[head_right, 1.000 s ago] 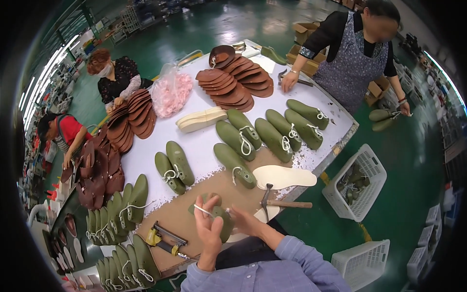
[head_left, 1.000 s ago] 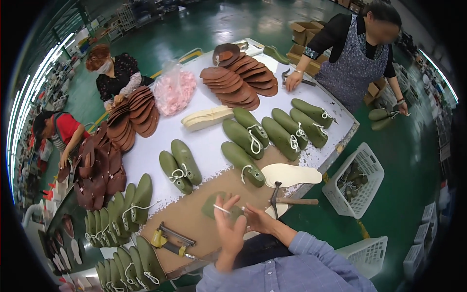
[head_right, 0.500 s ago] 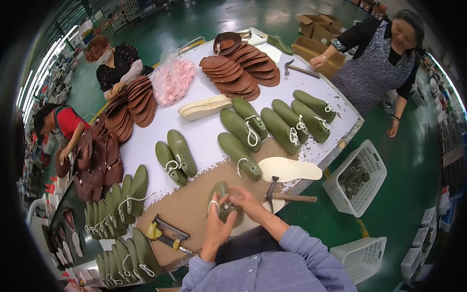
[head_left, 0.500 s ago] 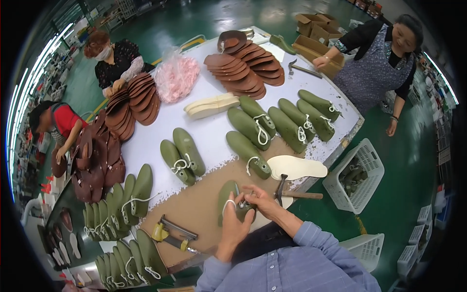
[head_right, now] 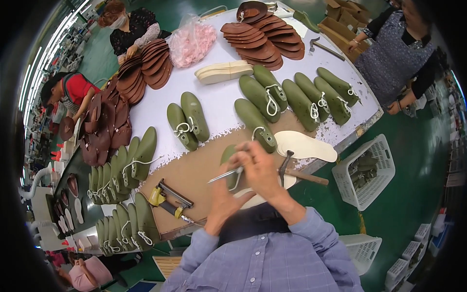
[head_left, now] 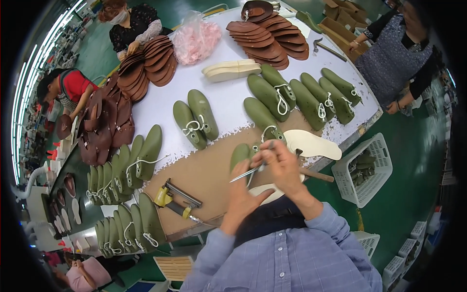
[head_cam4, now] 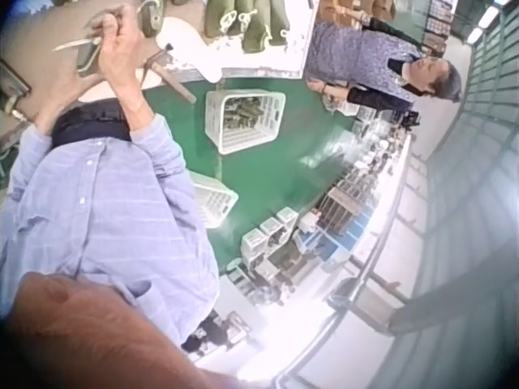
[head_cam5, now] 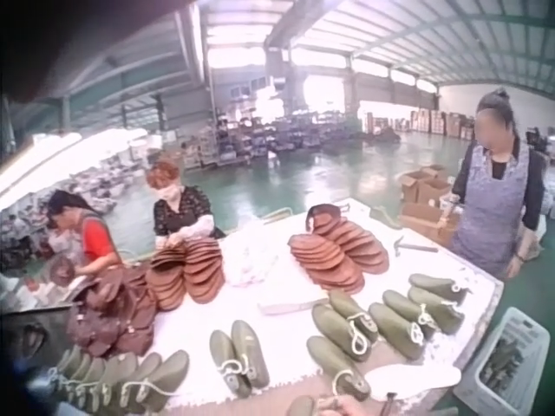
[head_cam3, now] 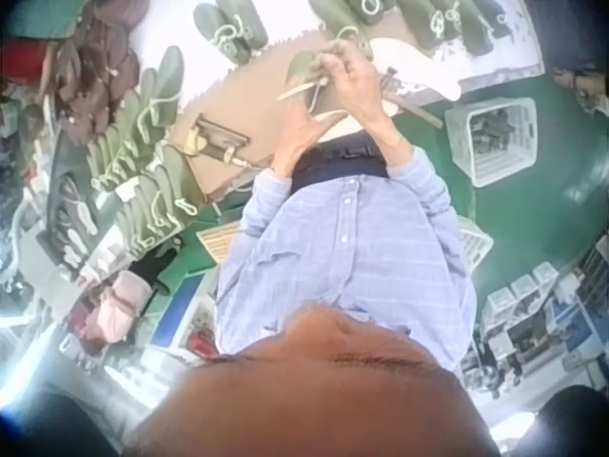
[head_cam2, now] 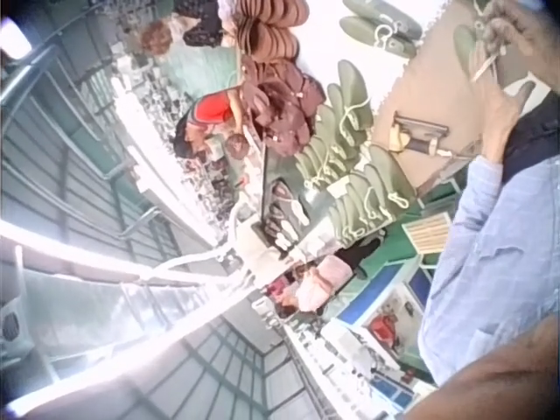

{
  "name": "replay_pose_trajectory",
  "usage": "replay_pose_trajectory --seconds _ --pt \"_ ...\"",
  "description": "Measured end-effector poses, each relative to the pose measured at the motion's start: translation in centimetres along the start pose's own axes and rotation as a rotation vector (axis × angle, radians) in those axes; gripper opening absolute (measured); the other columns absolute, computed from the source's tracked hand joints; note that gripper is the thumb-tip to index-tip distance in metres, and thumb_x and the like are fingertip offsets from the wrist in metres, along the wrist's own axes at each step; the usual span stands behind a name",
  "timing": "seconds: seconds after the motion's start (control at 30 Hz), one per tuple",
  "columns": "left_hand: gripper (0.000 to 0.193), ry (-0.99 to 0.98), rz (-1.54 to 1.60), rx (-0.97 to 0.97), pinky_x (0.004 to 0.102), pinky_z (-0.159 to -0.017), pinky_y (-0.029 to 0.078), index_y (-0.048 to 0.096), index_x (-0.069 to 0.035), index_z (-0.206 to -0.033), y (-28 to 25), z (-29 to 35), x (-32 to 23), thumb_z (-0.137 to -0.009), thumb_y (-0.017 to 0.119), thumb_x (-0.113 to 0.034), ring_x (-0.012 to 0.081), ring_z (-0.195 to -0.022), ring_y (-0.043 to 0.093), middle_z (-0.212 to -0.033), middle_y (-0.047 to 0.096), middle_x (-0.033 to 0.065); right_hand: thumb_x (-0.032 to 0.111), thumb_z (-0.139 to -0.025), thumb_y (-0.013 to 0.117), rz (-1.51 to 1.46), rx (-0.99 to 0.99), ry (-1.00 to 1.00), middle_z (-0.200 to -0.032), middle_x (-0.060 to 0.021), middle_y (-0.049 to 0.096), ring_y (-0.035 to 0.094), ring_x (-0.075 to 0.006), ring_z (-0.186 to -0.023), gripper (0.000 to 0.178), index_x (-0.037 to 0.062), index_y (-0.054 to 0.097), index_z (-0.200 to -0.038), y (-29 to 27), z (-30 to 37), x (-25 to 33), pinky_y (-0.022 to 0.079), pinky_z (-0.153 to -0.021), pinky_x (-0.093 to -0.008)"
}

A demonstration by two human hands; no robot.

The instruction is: Assemble shoe components by hammering and using a heat gun.

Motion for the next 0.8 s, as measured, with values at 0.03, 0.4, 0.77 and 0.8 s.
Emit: replay_pose_trajectory --seconds 0.03,0.4,0.77,0.8 --pt "0.062 0.0 -0.004 -0.012 0.0405 -0.099 0.043 0.048 0.0 -0.13 2.7 0.2 2.5 -0.08 0.077 -0.023 0.0344 -0.116 0.055 -0.125 0.056 0.02 0.013 -0.101 0.051 -0.001 0.011 -0.007 -0.089 -0.0096 0.067 0.066 -0.0154 -0.08 0.019 -0.0015 0.053 -0.113 1.0 0.3 0.9 0.054 -0.075 -0.0277" --pt "0.036 0.413 -0.148 0.241 0.0522 -0.107 0.035 0.068 -0.016 -0.094 8.0 0.1 6.3 -0.074 0.078 -0.045 0.0291 -0.114 0.056 -0.102 0.066 0.0026 0.014 -0.103 0.047 0.505 -0.105 -0.664 -0.074 -0.0116 0.065 0.062 -0.0171 -0.064 0.017 -0.0012 0.049 -0.11 -3.6 4.5 10.0 0.051 -0.06 -0.028" --pt "0.045 0.178 -0.421 -0.067 0.0431 -0.078 0.04 0.063 -0.013 -0.087 4.9 -0.3 11.2 -0.069 0.078 -0.05 0.0264 -0.086 0.054 -0.088 0.056 0.0056 0.026 -0.105 0.043 -0.02 -0.247 -0.201 -0.065 0.0035 0.046 0.038 -0.003 -0.052 0.036 -0.0009 0.047 -0.129 -3.2 2.2 8.9 0.028 -0.048 -0.0205" --pt "0.045 0.17 -0.413 -0.065 0.0431 -0.078 0.04 0.063 -0.013 -0.087 4.5 -0.1 11.2 -0.069 0.078 -0.05 0.0264 -0.086 0.054 -0.088 0.056 0.0056 0.024 -0.105 0.045 -0.069 -0.157 -0.135 -0.068 0.003 0.048 0.04 -0.0036 -0.056 0.038 -0.0001 0.041 -0.133 -3.2 2.2 7.1 0.031 -0.05 -0.0203"
Point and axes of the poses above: each hand's wrist, its own z-axis away from the middle knuckle, its own y-axis out of the palm, x = y × z, the point moved 6 cm from there along -z, towards the middle knuckle
